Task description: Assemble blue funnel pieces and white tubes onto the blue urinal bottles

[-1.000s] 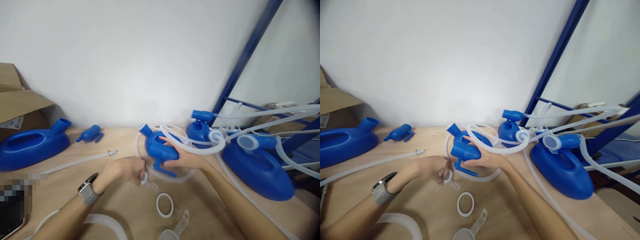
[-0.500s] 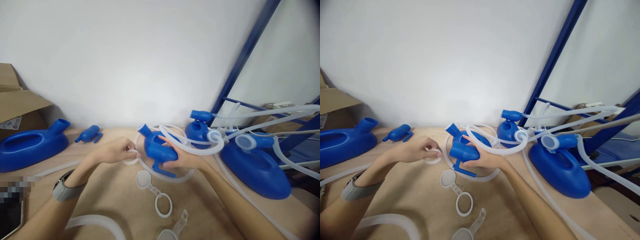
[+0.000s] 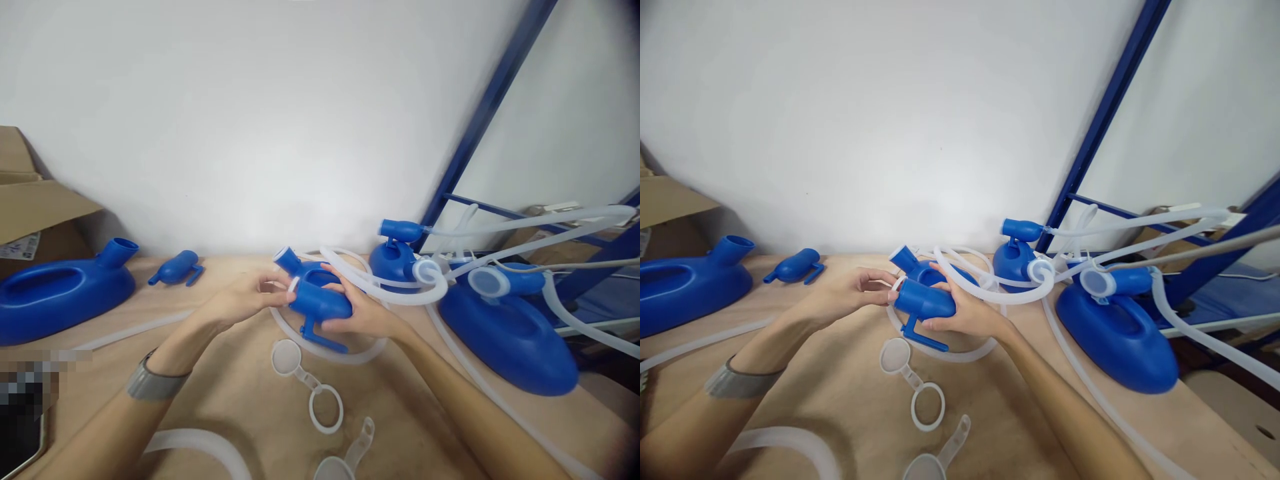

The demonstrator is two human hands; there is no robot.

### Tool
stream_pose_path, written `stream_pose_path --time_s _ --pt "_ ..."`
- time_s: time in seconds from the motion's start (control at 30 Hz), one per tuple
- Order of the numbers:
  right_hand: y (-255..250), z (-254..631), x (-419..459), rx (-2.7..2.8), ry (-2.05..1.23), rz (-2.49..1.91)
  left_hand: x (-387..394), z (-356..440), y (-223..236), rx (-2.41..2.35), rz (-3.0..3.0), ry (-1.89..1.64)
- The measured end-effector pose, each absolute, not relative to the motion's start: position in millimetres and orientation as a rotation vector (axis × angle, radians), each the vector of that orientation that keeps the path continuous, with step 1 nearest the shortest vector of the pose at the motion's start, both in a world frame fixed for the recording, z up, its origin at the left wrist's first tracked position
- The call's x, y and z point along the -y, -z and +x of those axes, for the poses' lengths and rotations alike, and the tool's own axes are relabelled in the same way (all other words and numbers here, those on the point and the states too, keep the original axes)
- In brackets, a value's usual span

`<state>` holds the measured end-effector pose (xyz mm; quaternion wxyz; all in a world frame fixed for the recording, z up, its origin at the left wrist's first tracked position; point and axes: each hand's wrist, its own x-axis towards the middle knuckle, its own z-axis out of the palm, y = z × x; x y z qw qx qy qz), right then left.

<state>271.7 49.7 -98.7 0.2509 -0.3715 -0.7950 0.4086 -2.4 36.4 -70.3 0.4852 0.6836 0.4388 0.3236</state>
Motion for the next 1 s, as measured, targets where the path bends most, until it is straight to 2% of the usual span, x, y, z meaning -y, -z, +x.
stream_pose_path --time_s 0.37,0.63,0.83,1.0 --pt "93 278 -55 2.208 -0.744 -0.959 -35 2 70 -1.154 1.64 -0.844" --pt "94 280 -56 2.056 -0.904 -0.929 -35 0 70 -1.066 1.768 -0.816" --pt "100 280 -62 1.927 -1.192 -0.913 -33 -3 63 -1.022 1.884 -0.749" --pt "109 278 -62 1.931 -1.138 -0.918 -29 -3 59 -1.086 1.963 -0.737"
